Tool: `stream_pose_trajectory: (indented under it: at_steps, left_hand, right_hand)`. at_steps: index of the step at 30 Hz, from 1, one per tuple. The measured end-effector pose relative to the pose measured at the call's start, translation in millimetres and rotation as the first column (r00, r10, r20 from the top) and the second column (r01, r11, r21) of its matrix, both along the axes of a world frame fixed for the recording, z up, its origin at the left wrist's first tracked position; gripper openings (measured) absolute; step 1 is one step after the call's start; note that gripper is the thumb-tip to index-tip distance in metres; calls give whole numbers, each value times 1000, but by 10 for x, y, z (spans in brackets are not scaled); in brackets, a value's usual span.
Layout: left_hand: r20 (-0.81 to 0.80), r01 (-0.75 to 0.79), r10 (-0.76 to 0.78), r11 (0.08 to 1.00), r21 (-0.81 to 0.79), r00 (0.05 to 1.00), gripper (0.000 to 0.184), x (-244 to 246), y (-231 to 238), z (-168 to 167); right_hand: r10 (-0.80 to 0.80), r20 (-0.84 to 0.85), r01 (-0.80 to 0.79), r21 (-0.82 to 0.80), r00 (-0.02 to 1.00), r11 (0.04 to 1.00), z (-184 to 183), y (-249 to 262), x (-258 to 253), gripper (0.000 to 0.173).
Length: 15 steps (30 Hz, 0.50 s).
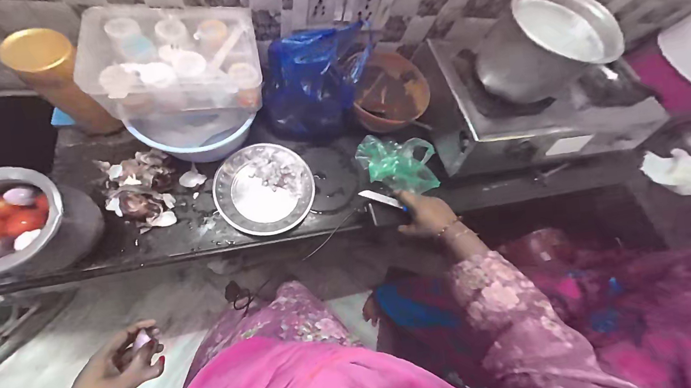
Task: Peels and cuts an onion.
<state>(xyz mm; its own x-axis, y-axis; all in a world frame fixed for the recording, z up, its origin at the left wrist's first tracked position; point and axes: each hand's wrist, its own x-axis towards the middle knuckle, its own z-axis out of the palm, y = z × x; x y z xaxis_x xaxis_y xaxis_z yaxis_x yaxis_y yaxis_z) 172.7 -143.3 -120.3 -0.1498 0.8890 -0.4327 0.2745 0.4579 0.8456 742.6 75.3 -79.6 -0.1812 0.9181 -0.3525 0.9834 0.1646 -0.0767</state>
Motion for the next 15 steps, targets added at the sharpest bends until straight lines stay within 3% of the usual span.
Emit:
stream_pose_trajectory:
  at_steps: [7, 11, 15]
  left_hand:
    - [15, 32, -33, 999, 43, 999, 80, 38, 129, 33]
    - [3, 33, -33, 999, -10, 999, 77, 29, 107, -29]
    - [-194, 173, -206, 970, -172, 959, 63, -103, -29, -195]
  right_hand:
    - [54, 99, -53, -11, 994, 999, 33, 302, 78, 70]
    - [39, 88, -34, -53, 995, 998, 50, 418, 49, 68]
    - [25, 103, -13, -119, 994, 993, 10, 417, -29, 71]
